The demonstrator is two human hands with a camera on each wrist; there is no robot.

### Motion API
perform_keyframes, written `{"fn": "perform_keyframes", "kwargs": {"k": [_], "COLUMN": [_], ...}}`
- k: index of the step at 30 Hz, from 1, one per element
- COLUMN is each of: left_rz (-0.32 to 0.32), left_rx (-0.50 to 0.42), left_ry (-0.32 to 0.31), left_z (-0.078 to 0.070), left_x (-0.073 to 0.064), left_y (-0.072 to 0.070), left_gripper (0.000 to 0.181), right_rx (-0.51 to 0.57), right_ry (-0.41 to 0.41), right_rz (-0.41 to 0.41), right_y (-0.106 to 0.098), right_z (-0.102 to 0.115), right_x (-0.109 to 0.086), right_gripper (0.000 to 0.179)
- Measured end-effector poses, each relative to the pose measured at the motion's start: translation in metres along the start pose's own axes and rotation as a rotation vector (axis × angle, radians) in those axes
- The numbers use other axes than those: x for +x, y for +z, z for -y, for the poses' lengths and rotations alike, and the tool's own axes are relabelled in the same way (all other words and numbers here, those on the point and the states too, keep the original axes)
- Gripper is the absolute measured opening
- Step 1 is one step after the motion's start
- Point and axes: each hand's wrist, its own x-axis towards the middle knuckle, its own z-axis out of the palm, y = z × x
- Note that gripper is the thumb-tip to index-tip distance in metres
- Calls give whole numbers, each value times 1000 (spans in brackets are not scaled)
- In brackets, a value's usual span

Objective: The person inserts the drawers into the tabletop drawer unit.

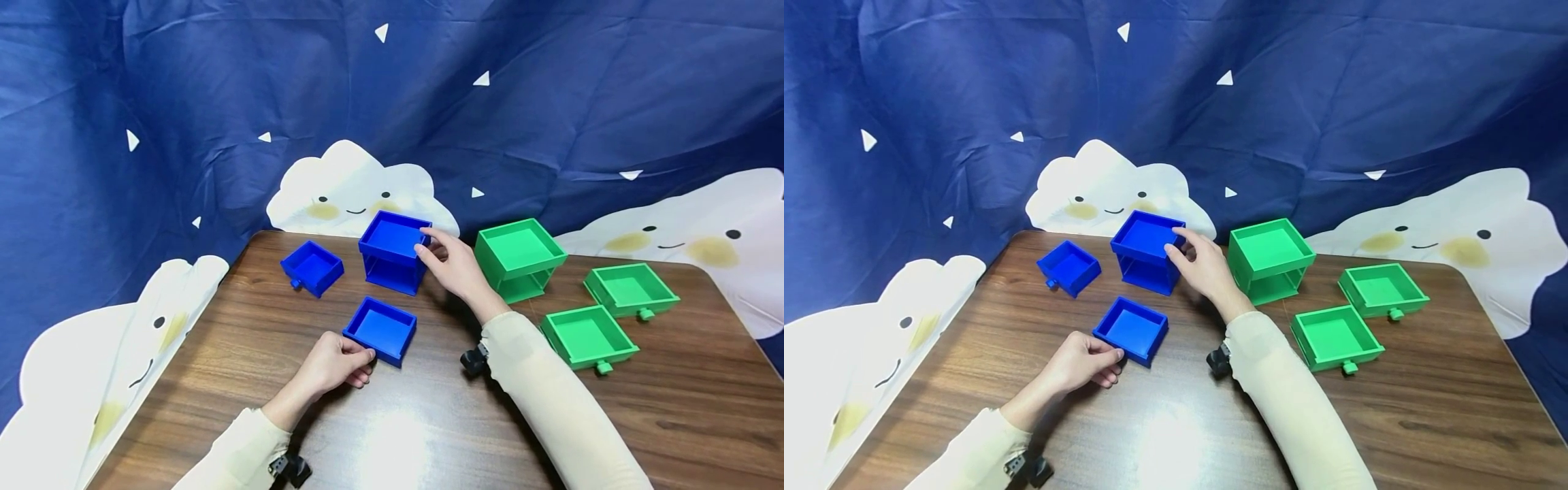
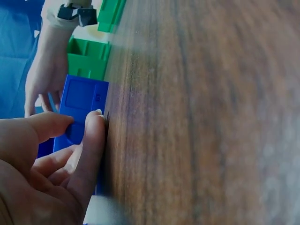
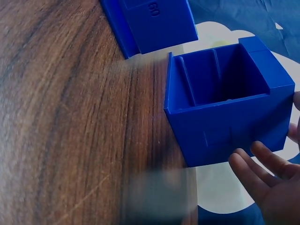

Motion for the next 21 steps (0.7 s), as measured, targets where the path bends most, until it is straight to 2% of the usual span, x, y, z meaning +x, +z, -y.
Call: {"fn": "perform_keyframes", "kwargs": {"k": [11, 21], "left_rz": [-4, -18], "left_rx": [-45, -57], "left_ry": [8, 22], "left_z": [4, 4], "left_x": [-1, -1], "left_y": [-4, -6], "left_gripper": [23, 23], "right_rx": [51, 51], "right_ry": [55, 77], "right_rz": [4, 11], "right_y": [2, 0], "right_z": [1, 1], "right_x": [1, 1], "right_gripper": [54, 57]}}
